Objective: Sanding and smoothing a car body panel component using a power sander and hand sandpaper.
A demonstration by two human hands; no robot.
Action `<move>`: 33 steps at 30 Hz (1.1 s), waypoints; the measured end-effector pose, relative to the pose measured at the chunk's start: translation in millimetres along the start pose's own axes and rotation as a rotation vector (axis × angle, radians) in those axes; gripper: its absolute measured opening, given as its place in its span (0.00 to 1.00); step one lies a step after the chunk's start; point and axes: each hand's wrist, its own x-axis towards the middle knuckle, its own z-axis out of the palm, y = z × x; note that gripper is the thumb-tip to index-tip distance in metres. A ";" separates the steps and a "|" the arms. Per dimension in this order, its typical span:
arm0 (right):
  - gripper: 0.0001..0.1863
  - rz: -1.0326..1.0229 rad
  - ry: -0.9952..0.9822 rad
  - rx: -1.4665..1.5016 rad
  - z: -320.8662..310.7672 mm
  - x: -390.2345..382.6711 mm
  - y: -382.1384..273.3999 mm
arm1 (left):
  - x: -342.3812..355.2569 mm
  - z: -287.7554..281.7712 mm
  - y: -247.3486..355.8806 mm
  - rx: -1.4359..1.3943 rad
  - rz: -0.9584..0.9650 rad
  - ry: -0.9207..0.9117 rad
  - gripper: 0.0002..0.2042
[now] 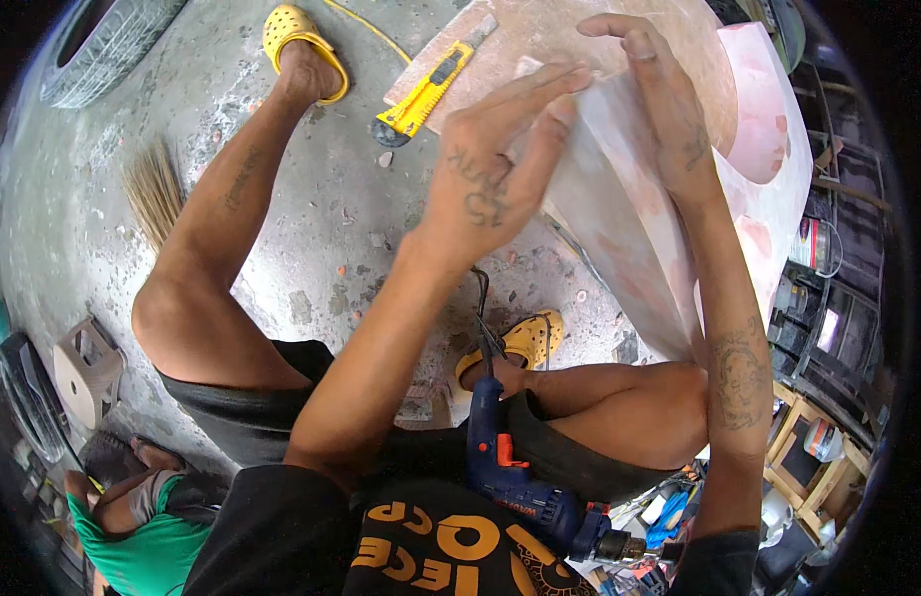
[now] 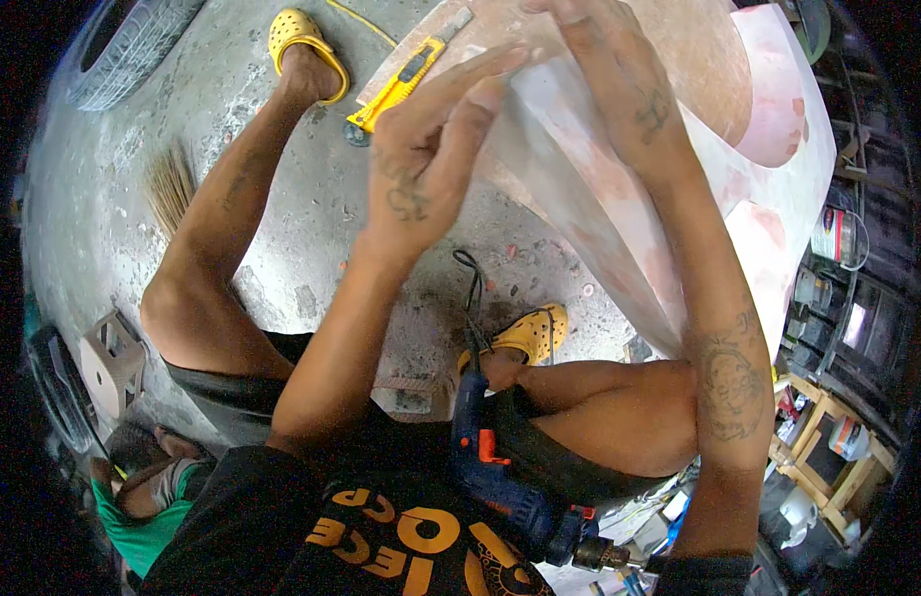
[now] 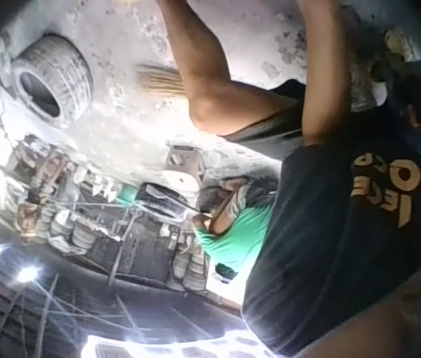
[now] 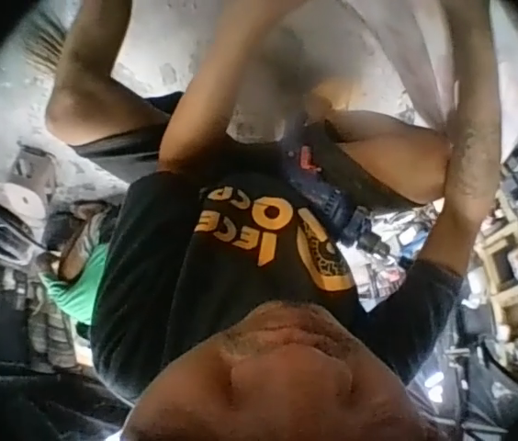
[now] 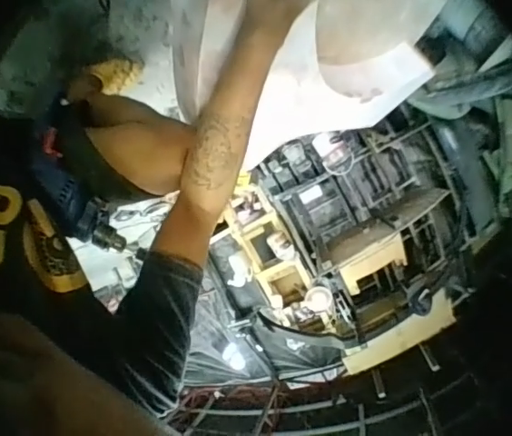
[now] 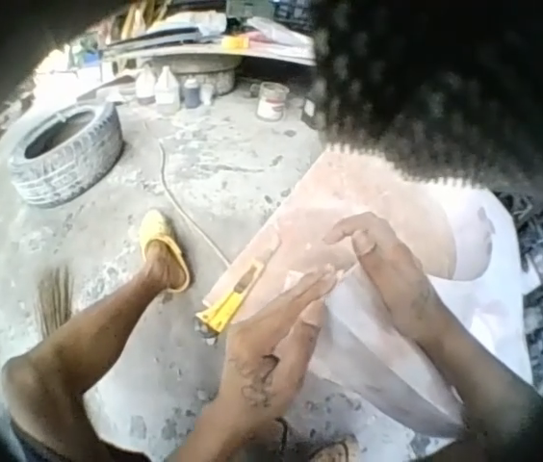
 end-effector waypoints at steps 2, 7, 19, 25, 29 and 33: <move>0.25 0.049 0.024 0.030 -0.4 -0.7 -0.9 | -3.8 -3.3 1.9 0.011 -0.014 -0.015 0.16; 0.20 -0.167 0.015 -0.097 1.2 1.6 -14.2 | 4.9 -1.6 3.9 0.010 -0.059 -0.054 0.16; 0.22 -0.099 0.038 -0.116 3.3 -1.8 -19.8 | -4.4 -24.0 9.3 -0.020 -0.086 0.016 0.13; 0.23 -0.198 0.065 -0.048 7.9 -1.8 -8.3 | 5.8 -7.8 10.7 -0.013 -0.195 -0.083 0.17; 0.23 -0.205 0.041 -0.089 4.0 1.6 7.3 | 7.5 -7.4 4.3 0.001 -0.079 -0.052 0.16; 0.22 -0.182 0.006 -0.014 7.7 2.9 -12.7 | 3.2 -20.3 13.5 0.045 -0.139 -0.058 0.13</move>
